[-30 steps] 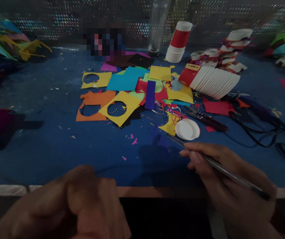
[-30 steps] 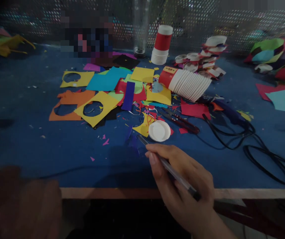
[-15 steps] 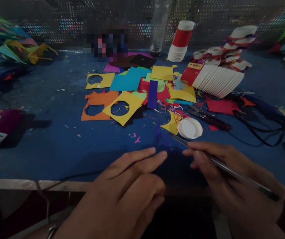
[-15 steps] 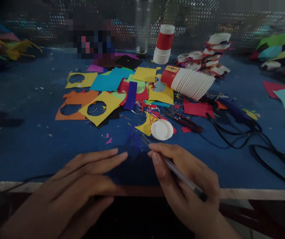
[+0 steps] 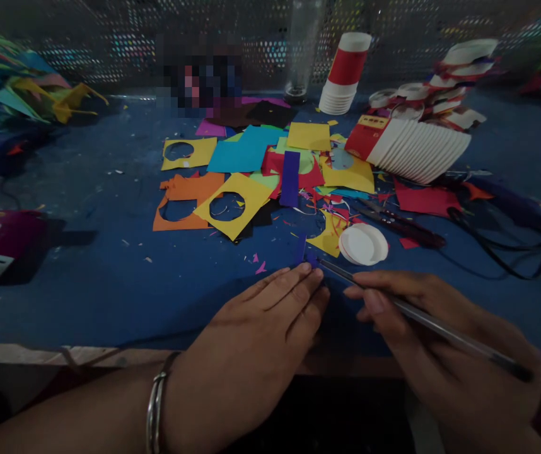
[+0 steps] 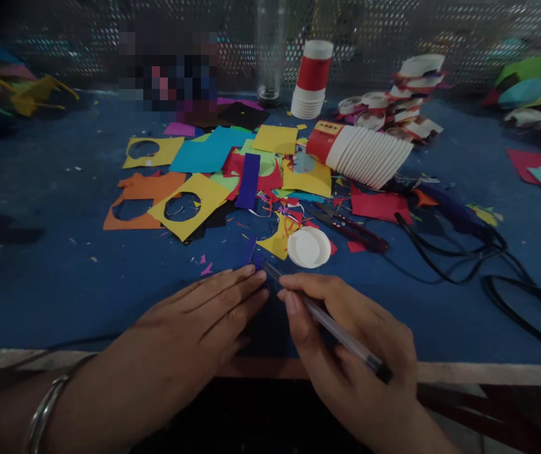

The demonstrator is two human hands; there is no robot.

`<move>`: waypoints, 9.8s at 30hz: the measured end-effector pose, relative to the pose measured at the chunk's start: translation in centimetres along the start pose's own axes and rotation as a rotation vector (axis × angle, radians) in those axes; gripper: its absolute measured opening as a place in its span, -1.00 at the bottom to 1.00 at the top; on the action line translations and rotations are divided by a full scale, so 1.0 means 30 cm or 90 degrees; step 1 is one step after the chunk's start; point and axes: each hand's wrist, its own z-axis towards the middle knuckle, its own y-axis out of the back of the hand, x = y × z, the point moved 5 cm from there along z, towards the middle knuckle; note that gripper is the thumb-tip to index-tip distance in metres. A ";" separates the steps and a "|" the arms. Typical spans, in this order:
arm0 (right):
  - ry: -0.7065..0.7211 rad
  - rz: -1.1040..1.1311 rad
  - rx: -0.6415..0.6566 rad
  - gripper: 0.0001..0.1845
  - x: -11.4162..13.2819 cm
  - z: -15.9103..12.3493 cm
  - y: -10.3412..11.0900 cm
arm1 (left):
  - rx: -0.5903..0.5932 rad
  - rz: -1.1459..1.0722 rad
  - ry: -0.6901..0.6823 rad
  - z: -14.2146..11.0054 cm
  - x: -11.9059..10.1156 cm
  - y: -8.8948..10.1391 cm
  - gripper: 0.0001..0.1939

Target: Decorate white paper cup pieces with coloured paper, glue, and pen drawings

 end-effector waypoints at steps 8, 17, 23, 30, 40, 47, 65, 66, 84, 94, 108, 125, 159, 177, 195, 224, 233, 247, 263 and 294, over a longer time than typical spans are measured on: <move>-0.003 -0.025 0.013 -0.87 0.002 0.006 -0.010 | -0.013 -0.028 0.065 0.015 -0.012 -0.010 -0.53; 0.005 -0.012 0.038 -0.87 0.003 0.020 -0.007 | -0.023 -0.037 0.077 0.006 -0.010 -0.019 -0.53; 0.017 0.016 0.037 -0.84 0.004 0.030 -0.004 | -0.038 -0.037 0.071 -0.001 -0.006 -0.038 -0.50; -0.012 0.010 0.065 -0.84 -0.005 0.016 -0.021 | -0.052 -0.023 0.063 0.007 -0.003 -0.046 -0.42; -0.009 -0.020 0.099 -0.83 -0.007 0.023 -0.020 | -0.070 -0.005 0.061 0.009 -0.005 -0.043 -0.47; -0.007 -0.011 0.094 -0.80 -0.005 0.014 -0.024 | -0.062 -0.004 0.051 0.015 -0.002 -0.042 -0.45; -0.022 -0.011 0.085 -0.82 -0.010 0.007 -0.017 | -0.078 -0.009 0.064 0.008 0.000 -0.044 -0.47; -0.007 -0.024 0.085 -0.81 -0.001 0.016 -0.016 | -0.081 -0.010 0.063 0.007 0.000 -0.045 -0.47; 0.040 -0.081 0.087 -0.82 -0.008 -0.008 -0.011 | -0.059 -0.027 0.059 0.010 0.000 -0.040 -0.50; 0.147 -0.078 0.163 -0.80 0.005 0.023 0.005 | -0.063 -0.026 0.062 0.012 0.005 -0.044 -0.48; -0.005 -0.059 0.075 -0.81 -0.018 -0.024 -0.021 | -0.073 -0.024 0.057 0.012 0.003 -0.043 -0.48; -0.008 -0.066 0.080 -0.82 -0.027 -0.032 -0.023 | -0.080 -0.014 0.062 0.018 0.006 -0.037 -0.51; -0.032 -0.057 0.084 -0.79 -0.038 -0.051 -0.031 | -0.079 -0.013 0.047 0.014 0.009 -0.045 -0.46; 0.090 -0.097 0.078 -0.79 -0.014 -0.018 -0.032 | -0.043 -0.029 0.036 0.007 -0.003 -0.042 -0.42; 0.082 -0.092 0.085 -0.77 -0.010 -0.018 -0.027 | -0.043 -0.035 0.046 0.009 0.001 -0.051 -0.40; 0.081 -0.095 0.090 -0.82 -0.001 -0.009 -0.026 | -0.020 -0.039 0.038 0.004 -0.001 -0.042 -0.43; 0.068 -0.106 0.094 -0.80 -0.006 -0.012 -0.027 | -0.027 -0.040 0.032 0.011 0.001 -0.048 -0.42; 0.081 -0.111 0.097 -0.83 -0.002 0.004 -0.017 | -0.033 -0.039 0.045 0.009 0.001 -0.047 -0.42; 0.070 -0.104 0.091 -0.82 -0.009 -0.014 -0.029 | -0.050 -0.033 0.049 0.005 -0.001 -0.045 -0.45; 0.084 -0.094 0.105 -0.82 -0.007 -0.003 -0.016 | -0.076 -0.021 0.042 0.010 -0.004 -0.053 -0.46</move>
